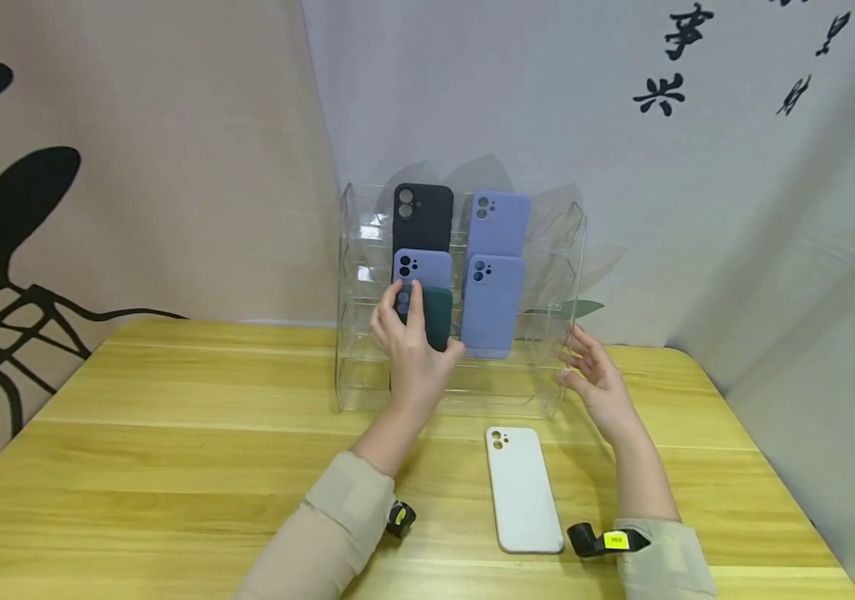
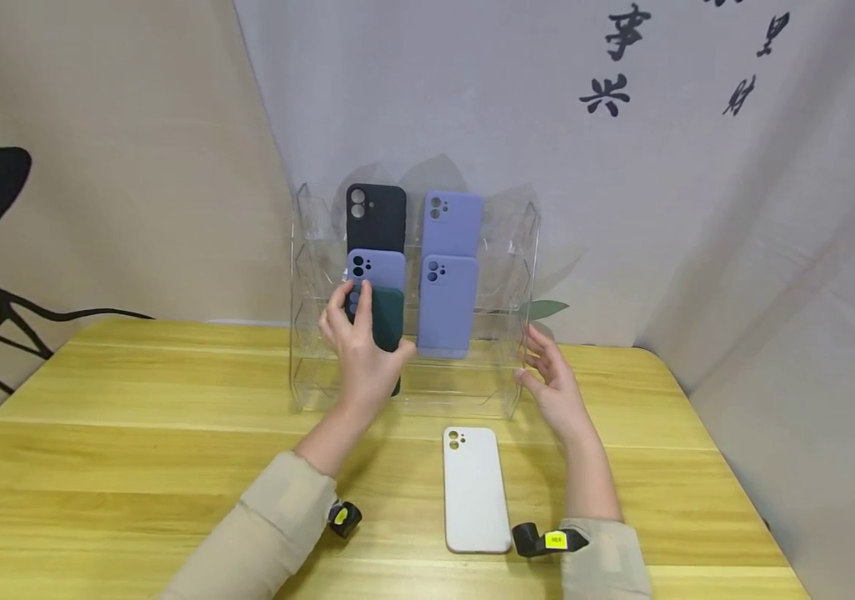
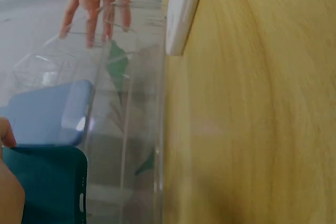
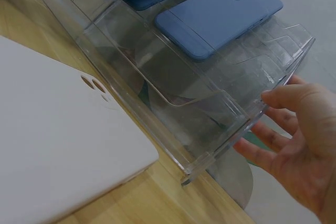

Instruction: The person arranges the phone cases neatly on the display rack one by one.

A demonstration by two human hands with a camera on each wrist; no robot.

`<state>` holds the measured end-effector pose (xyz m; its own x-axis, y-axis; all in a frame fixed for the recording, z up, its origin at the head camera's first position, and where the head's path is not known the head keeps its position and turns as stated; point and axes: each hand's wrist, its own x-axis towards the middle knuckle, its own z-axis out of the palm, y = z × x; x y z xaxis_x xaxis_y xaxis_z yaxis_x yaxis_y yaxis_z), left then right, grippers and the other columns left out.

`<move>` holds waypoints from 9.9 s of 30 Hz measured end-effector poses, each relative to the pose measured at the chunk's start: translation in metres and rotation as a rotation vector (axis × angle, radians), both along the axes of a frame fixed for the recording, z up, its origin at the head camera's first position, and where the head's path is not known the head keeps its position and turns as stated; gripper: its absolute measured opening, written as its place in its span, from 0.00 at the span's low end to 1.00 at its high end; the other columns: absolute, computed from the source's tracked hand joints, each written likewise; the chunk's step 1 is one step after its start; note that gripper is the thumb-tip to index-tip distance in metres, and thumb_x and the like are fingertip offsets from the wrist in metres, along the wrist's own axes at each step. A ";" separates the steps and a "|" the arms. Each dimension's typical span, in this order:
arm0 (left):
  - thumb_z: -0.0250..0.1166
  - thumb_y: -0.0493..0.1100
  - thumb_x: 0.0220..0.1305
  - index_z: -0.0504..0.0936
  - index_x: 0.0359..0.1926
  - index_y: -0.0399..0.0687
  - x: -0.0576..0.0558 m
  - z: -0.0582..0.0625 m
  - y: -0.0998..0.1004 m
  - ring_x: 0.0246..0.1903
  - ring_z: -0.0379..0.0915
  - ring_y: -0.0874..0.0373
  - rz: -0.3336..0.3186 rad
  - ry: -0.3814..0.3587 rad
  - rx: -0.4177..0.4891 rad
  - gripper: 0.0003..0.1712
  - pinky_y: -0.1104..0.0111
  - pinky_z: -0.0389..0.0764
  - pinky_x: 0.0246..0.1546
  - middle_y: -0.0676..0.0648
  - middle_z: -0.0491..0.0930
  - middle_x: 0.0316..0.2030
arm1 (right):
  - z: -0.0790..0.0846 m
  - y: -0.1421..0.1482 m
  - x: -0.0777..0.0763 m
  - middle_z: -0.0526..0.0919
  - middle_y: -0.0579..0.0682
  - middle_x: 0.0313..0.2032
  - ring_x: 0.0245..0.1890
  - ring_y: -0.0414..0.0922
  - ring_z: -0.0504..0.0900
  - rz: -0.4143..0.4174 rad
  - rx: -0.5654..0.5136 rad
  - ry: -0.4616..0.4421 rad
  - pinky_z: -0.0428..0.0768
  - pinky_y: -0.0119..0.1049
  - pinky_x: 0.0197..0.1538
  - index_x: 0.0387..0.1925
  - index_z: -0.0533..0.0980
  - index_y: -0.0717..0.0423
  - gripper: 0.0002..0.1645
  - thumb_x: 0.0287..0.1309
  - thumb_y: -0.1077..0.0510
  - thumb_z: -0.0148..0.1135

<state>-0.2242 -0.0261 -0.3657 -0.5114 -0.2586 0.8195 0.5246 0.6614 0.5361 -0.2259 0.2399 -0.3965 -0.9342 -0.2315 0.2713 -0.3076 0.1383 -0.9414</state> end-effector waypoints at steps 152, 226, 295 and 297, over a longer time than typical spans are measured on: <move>0.79 0.56 0.26 0.79 0.51 0.42 0.081 -0.069 0.098 0.50 0.58 0.47 -0.132 -0.888 -0.253 0.45 0.57 0.63 0.50 0.42 0.66 0.52 | 0.001 -0.001 0.000 0.58 0.66 0.66 0.64 0.64 0.60 0.008 -0.014 0.030 0.76 0.34 0.51 0.74 0.50 0.51 0.41 0.65 0.73 0.49; 0.73 0.35 0.35 0.74 0.57 0.36 -0.013 -0.007 0.082 0.60 0.53 0.39 0.003 0.063 -0.239 0.41 0.50 0.57 0.60 0.39 0.64 0.56 | 0.002 -0.001 0.001 0.57 0.66 0.67 0.64 0.63 0.60 -0.002 0.001 0.008 0.75 0.33 0.51 0.74 0.49 0.51 0.41 0.65 0.71 0.50; 0.69 0.42 0.55 0.75 0.59 0.40 0.051 0.007 -0.019 0.53 0.68 0.49 -0.291 -0.294 -0.367 0.29 0.52 0.65 0.55 0.44 0.74 0.52 | 0.023 0.014 0.017 0.67 0.61 0.62 0.60 0.59 0.68 -0.107 0.216 0.057 0.71 0.23 0.50 0.71 0.58 0.55 0.32 0.68 0.63 0.53; 0.68 0.42 0.57 0.75 0.59 0.41 0.057 0.007 -0.037 0.54 0.68 0.49 -0.308 -0.343 -0.395 0.29 0.52 0.64 0.56 0.45 0.75 0.53 | 0.026 0.020 0.021 0.70 0.61 0.61 0.58 0.56 0.71 -0.152 0.271 0.099 0.71 0.21 0.48 0.69 0.61 0.57 0.29 0.69 0.62 0.52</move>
